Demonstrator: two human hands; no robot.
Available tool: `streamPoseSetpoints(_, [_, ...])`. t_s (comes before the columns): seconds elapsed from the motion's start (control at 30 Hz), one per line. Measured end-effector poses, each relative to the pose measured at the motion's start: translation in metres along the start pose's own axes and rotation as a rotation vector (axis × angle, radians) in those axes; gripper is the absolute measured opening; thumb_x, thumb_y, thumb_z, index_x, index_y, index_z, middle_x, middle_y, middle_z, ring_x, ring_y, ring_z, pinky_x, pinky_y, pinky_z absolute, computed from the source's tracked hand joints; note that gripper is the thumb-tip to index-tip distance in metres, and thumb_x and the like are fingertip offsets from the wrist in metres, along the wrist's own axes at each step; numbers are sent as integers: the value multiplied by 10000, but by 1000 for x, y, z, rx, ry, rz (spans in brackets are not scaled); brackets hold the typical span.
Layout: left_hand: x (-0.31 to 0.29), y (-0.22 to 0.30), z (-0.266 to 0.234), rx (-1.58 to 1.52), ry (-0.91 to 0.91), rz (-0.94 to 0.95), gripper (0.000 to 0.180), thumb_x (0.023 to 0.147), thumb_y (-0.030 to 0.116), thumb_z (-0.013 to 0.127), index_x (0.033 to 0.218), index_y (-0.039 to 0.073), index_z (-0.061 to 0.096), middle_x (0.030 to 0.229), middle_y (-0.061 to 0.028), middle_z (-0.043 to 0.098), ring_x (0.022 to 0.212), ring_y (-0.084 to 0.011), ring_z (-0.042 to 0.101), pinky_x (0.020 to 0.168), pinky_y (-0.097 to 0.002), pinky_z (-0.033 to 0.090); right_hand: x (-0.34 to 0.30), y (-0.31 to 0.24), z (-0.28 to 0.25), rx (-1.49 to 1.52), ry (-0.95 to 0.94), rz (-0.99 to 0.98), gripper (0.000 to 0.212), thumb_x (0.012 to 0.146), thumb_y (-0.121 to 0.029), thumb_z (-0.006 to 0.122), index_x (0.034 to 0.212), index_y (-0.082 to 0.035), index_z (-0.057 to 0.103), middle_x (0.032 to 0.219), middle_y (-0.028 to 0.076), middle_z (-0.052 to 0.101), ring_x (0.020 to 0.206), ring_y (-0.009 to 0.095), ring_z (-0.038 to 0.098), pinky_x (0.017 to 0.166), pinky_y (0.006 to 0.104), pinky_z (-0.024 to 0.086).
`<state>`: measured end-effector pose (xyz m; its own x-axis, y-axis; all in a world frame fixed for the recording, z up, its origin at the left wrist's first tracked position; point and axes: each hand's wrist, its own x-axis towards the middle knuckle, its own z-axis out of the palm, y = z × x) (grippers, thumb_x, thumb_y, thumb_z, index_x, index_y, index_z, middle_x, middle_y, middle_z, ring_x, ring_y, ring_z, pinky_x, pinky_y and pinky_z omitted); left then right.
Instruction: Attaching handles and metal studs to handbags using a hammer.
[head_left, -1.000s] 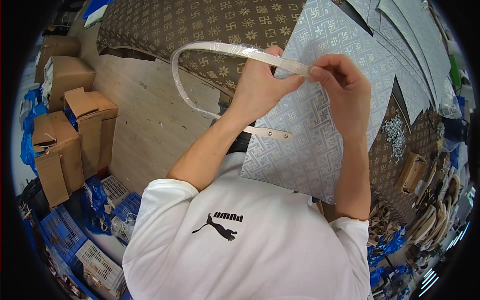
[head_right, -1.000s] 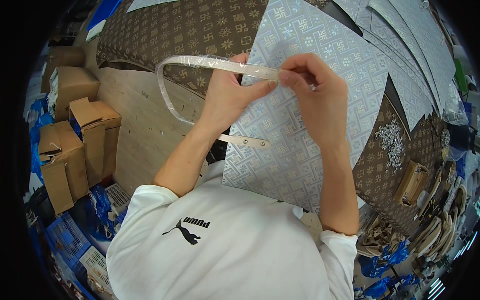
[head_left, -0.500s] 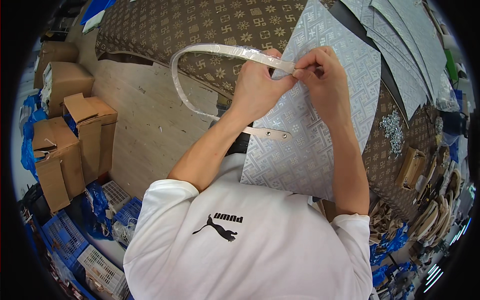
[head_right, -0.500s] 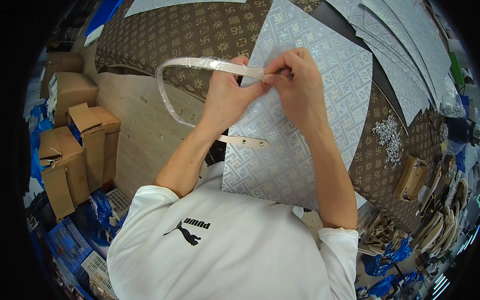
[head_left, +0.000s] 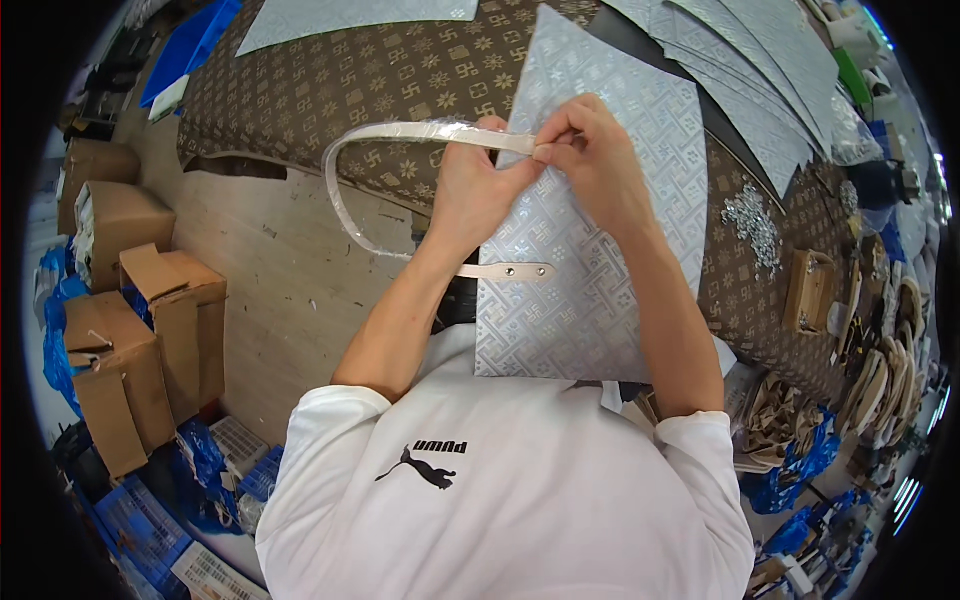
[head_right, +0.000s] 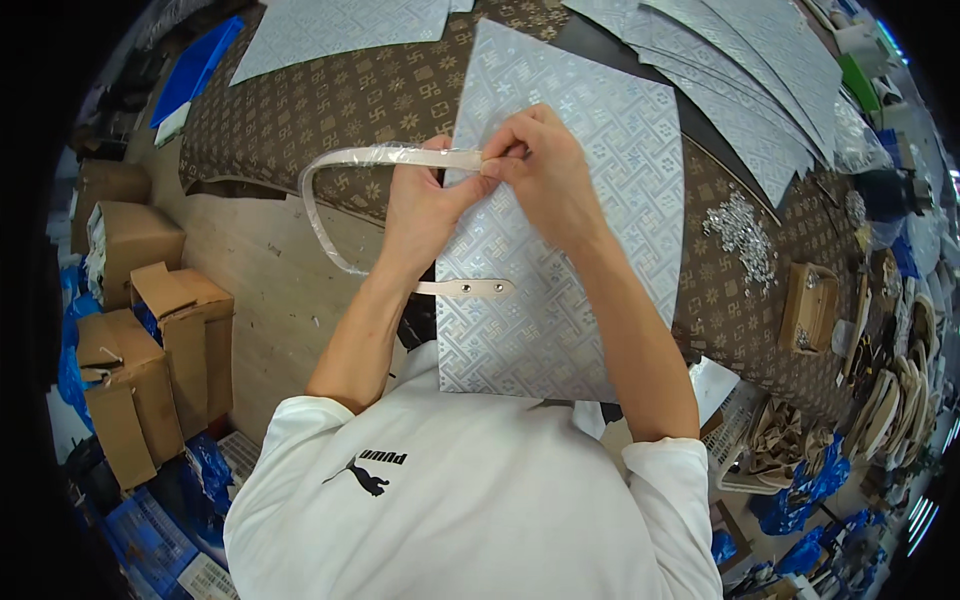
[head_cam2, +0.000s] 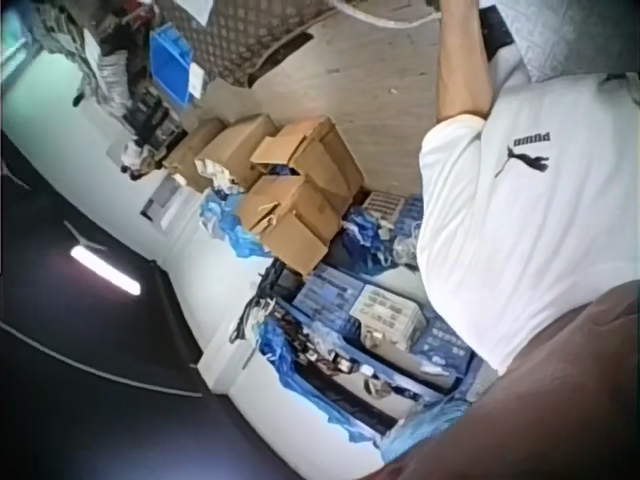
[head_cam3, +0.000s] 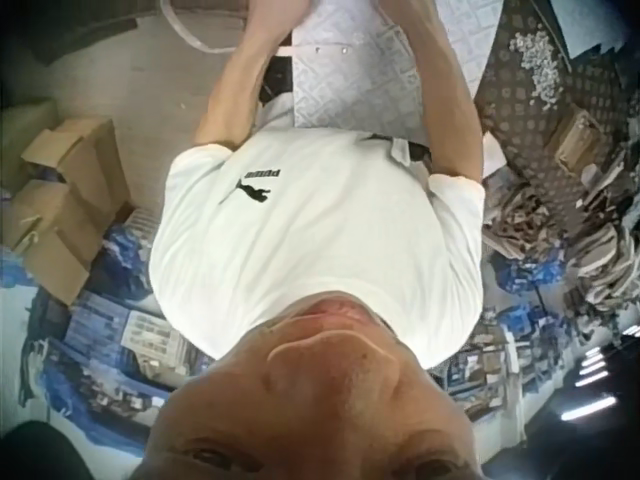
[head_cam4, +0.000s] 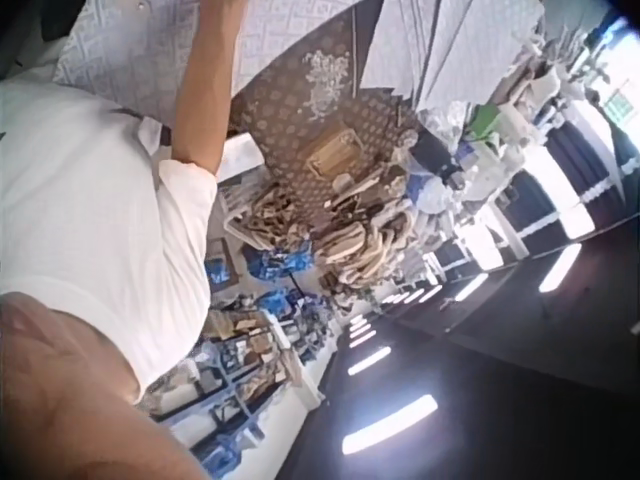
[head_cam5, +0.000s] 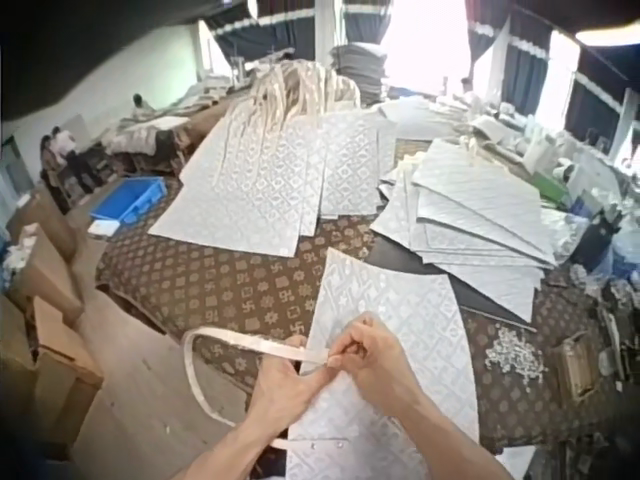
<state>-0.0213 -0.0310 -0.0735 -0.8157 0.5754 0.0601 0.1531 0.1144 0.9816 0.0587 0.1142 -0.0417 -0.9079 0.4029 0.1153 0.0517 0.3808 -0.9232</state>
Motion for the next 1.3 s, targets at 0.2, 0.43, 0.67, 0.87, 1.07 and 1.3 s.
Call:
streamPoseSetpoints(0.2, [-8, 12, -3, 197, 92, 44, 219, 838, 148, 759, 974, -6, 684, 870, -41, 665, 822, -123, 566, 737, -308, 473, 11, 24, 46, -89, 260, -132, 141, 668, 39, 691, 734, -46, 600, 882, 137, 566, 813, 316, 586, 740, 413, 501])
streamPoseSetpoints(0.43, [10, 37, 2, -180, 46, -65, 312, 874, 183, 766, 1058, -50, 669, 998, -60, 682, 881, -136, 603, 821, -306, 486, -9, -4, -15, 117, 289, -161, 165, 744, -42, 757, 862, -50, 642, 933, 149, 594, 897, 329, 613, 809, 408, 506])
streamPoseSetpoints(0.67, [157, 17, -113, 502, -52, 35, 483, 919, 276, 719, 1206, -101, 624, 1204, -216, 658, 1073, -266, 636, 949, -354, 469, -148, 56, -181, -585, 734, -31, 524, 866, -212, 750, 1312, -10, 564, 1354, 184, 571, 1297, 340, 503, 1109, 410, 390])
streamPoseSetpoints(0.87, [96, 30, -2, 841, 225, 684, 492, 977, 320, 655, 1314, -33, 598, 1313, -221, 620, 1224, -348, 579, 1057, -412, 429, -182, 108, -203, -845, 728, 172, 669, 928, -346, 680, 1434, 20, 439, 1468, 230, 469, 1385, 395, 417, 1162, 445, 332])
streamPoseSetpoints(1.07, [-73, 77, 135, -3, -1541, -160, 362, 852, 95, 740, 1204, 33, 685, 1252, -139, 679, 1160, -261, 646, 983, -371, 506, -158, 112, -198, -872, 542, 38, 677, 949, -342, 650, 1453, 36, 403, 1485, 236, 445, 1398, 403, 395, 1179, 466, 311])
streamPoseSetpoints(1.3, [-45, 65, 156, 514, -736, 736, 818, 780, 244, 826, 1452, 0, 430, 1540, -242, 375, 1408, -411, 386, 1163, -457, 330, -177, 56, -244, -577, 701, -128, 397, 931, -177, 670, 1288, -21, 594, 1368, 180, 578, 1303, 355, 521, 1107, 416, 399])
